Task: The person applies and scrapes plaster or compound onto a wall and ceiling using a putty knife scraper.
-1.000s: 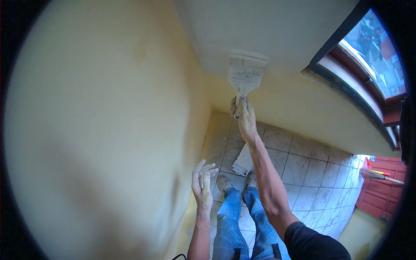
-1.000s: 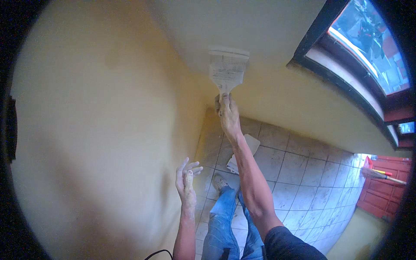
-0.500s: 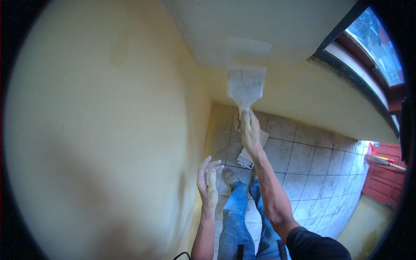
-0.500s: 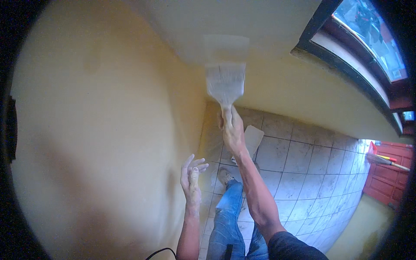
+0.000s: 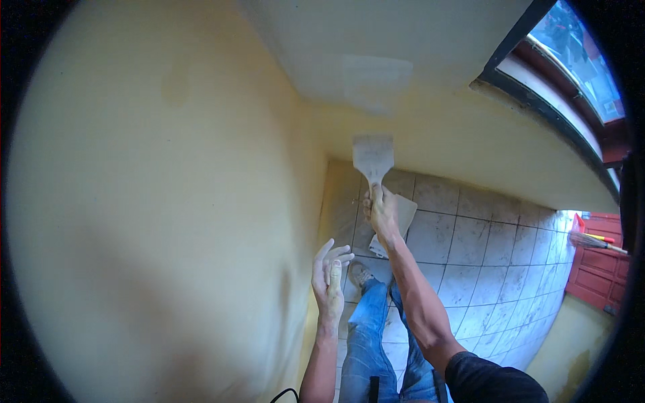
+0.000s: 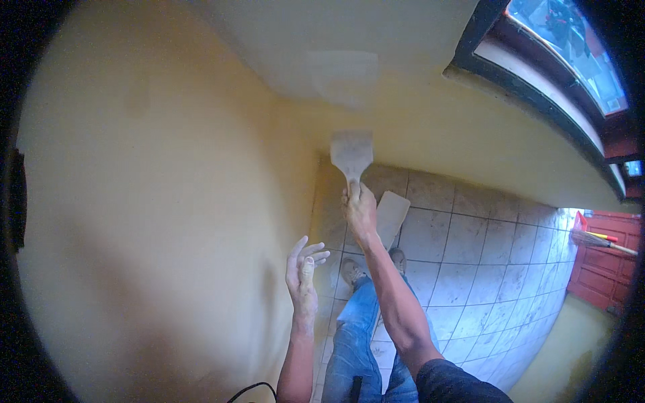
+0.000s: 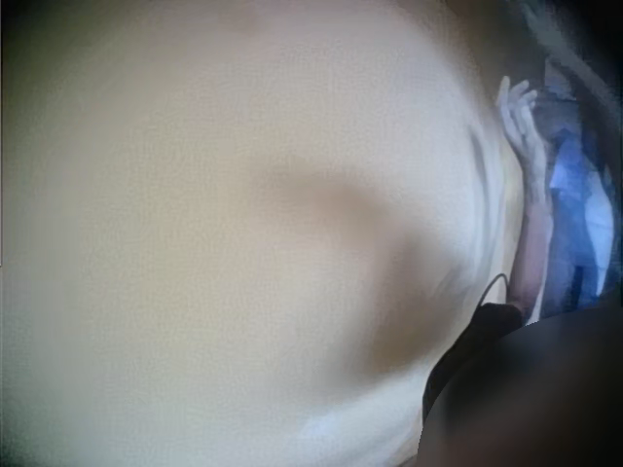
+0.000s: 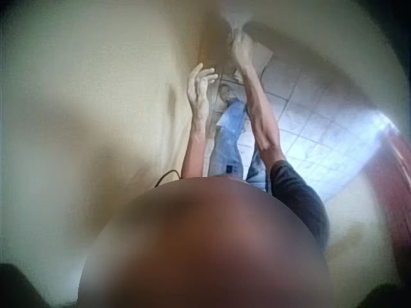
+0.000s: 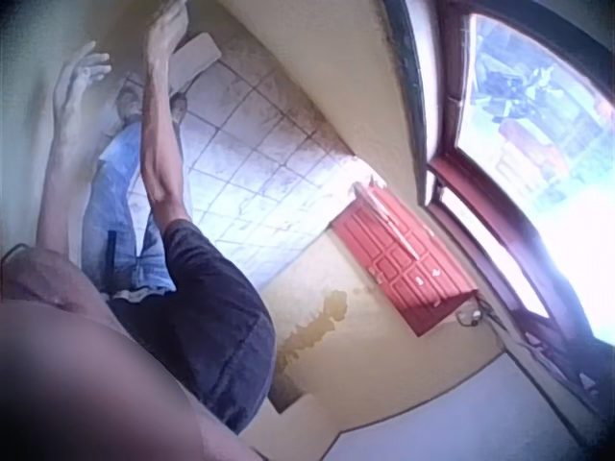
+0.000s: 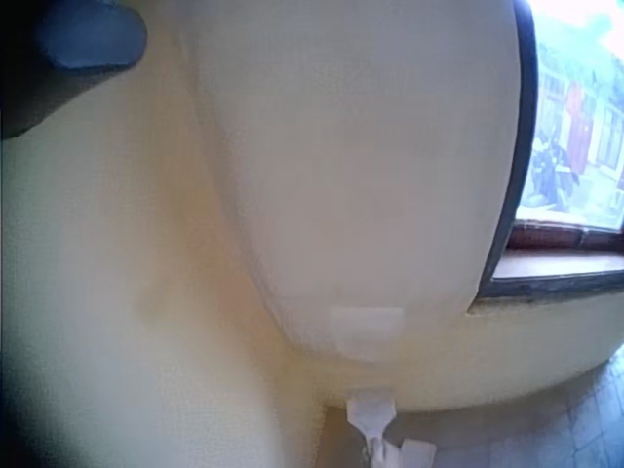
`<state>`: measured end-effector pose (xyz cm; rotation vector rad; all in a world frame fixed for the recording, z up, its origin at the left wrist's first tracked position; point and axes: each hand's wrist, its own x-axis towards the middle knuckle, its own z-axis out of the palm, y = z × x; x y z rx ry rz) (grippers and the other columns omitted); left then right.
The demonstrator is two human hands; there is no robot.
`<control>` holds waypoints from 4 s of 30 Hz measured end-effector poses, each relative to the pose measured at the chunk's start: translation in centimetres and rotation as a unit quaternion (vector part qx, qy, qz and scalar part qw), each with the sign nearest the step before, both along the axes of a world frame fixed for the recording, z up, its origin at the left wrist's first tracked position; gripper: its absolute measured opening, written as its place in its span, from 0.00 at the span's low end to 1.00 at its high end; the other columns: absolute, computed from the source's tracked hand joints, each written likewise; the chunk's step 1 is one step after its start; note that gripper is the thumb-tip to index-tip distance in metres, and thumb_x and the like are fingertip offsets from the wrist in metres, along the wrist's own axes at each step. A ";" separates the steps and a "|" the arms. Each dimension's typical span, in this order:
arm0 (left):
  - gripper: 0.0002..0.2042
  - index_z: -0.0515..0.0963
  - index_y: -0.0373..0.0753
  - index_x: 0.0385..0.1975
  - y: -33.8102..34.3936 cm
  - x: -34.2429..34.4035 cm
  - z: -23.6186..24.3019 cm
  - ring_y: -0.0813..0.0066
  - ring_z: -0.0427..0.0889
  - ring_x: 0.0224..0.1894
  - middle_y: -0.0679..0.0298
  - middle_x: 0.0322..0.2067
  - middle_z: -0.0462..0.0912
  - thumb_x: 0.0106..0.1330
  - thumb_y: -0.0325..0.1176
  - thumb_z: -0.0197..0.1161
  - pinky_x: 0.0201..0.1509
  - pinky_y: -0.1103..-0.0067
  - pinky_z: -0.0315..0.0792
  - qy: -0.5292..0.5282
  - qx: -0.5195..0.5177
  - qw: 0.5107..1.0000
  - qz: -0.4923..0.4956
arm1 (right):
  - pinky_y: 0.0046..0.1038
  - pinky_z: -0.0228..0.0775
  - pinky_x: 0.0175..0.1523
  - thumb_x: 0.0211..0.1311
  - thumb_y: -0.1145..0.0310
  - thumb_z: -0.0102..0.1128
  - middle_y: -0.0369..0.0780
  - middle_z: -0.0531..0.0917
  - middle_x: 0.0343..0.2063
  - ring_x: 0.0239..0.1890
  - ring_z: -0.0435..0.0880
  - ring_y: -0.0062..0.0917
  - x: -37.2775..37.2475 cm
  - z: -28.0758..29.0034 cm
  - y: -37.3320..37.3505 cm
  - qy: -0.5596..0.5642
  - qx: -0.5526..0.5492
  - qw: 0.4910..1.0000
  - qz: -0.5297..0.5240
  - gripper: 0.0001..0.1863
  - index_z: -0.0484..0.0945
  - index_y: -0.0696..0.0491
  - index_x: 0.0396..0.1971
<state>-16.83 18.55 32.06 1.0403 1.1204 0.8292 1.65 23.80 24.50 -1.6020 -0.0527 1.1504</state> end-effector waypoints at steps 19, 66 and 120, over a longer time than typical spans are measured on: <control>0.24 0.67 0.34 0.71 -0.4 1.2 -0.2 0.65 0.84 0.55 0.51 0.55 0.83 0.82 0.41 0.54 0.63 0.68 0.76 -0.032 -0.016 0.999 -0.012 | 0.29 0.65 0.26 0.83 0.51 0.46 0.34 0.75 0.21 0.22 0.74 0.19 1.3 -0.7 3.5 -0.013 -0.001 1.000 0.013 0.24 0.76 0.55 0.32; 0.28 0.66 0.34 0.72 -0.1 0.3 -0.9 0.66 0.84 0.56 0.52 0.56 0.83 0.80 0.47 0.58 0.65 0.69 0.75 -0.030 -0.063 0.997 -0.018 | 0.20 0.56 0.25 0.85 0.56 0.45 0.28 0.70 0.24 0.23 0.66 0.11 0.0 19.1 3.0 0.015 0.180 0.983 0.028 0.17 0.74 0.54 0.42; 0.26 0.67 0.33 0.71 0.0 1.0 0.1 0.62 0.85 0.53 0.50 0.55 0.82 0.82 0.42 0.53 0.63 0.65 0.78 -0.005 -0.054 0.999 -0.007 | 0.25 0.60 0.24 0.84 0.57 0.46 0.32 0.70 0.21 0.20 0.67 0.13 3.0 8.8 3.5 -0.236 0.115 0.965 0.002 0.18 0.73 0.55 0.37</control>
